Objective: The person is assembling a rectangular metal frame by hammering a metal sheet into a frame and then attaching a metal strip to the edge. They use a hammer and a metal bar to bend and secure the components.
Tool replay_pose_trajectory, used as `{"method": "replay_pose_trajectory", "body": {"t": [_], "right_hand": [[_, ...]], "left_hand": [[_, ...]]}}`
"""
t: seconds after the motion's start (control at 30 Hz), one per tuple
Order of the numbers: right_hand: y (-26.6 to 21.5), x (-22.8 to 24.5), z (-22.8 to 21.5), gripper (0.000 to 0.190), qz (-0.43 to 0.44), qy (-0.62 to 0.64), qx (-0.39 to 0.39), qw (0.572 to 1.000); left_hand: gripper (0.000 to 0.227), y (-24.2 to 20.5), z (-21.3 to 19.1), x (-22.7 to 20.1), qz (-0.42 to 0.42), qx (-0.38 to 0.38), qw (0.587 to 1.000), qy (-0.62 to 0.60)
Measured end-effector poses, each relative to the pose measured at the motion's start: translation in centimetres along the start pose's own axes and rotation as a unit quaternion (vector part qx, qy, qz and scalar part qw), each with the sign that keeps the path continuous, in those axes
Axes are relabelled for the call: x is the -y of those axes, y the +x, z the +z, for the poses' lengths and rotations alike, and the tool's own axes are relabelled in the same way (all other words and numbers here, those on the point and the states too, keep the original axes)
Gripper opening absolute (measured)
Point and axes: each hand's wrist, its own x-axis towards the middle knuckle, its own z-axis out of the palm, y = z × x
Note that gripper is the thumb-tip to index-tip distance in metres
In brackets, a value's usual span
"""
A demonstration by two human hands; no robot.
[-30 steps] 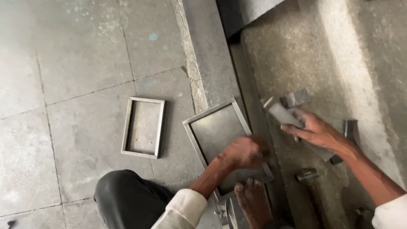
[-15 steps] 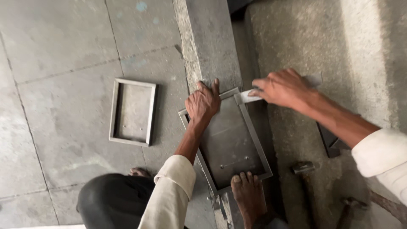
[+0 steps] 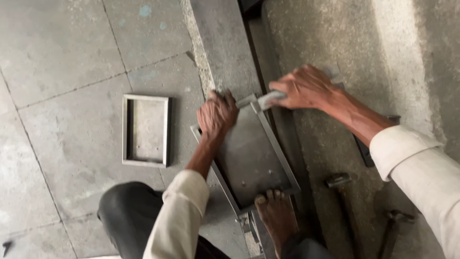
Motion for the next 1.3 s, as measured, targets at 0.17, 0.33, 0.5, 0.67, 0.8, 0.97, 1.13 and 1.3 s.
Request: {"method": "replay_pose_trajectory", "body": {"t": [0.17, 0.33, 0.5, 0.67, 0.8, 0.97, 1.13, 1.3], "right_hand": [[-0.6, 3.9, 0.7, 0.041, 0.114, 0.001, 0.022, 0.993], [-2.2, 7.2, 1.7, 0.04, 0.065, 0.013, 0.021, 0.998], [-5.3, 8.0, 1.7, 0.036, 0.146, 0.011, 0.056, 0.988], [-6.0, 7.0, 4.8, 0.035, 0.129, 0.043, -0.024, 0.99], [-5.5, 7.4, 4.9, 0.041, 0.08, 0.09, -0.113, 0.986], [-6.2, 9.8, 2.4, 0.042, 0.165, 0.051, 0.043, 0.984], [-7.3, 11.5, 2.8, 0.038, 0.21, 0.033, 0.105, 0.971], [-7.5, 6.8, 5.2, 0.043, 0.245, 0.068, 0.154, 0.955]], "left_hand": [[0.051, 1.0, -2.2, 1.4, 0.078, 0.072, 0.992, 0.065], [0.069, -1.5, -0.8, 4.6, 0.179, -0.013, 0.978, 0.104], [0.06, -1.3, 2.8, 4.7, 0.058, 0.051, 0.996, 0.038], [0.063, 0.5, 4.9, 5.2, -0.004, 0.032, 0.999, -0.014], [0.063, -1.3, 3.5, 4.9, 0.014, 0.006, 1.0, 0.018], [0.063, -0.6, 2.6, 3.0, 0.041, 0.001, 0.998, 0.044], [0.059, -1.6, 3.6, 3.7, 0.027, -0.042, 0.998, 0.04], [0.054, -1.7, 4.4, 3.3, -0.002, 0.03, 0.999, -0.015]]}}
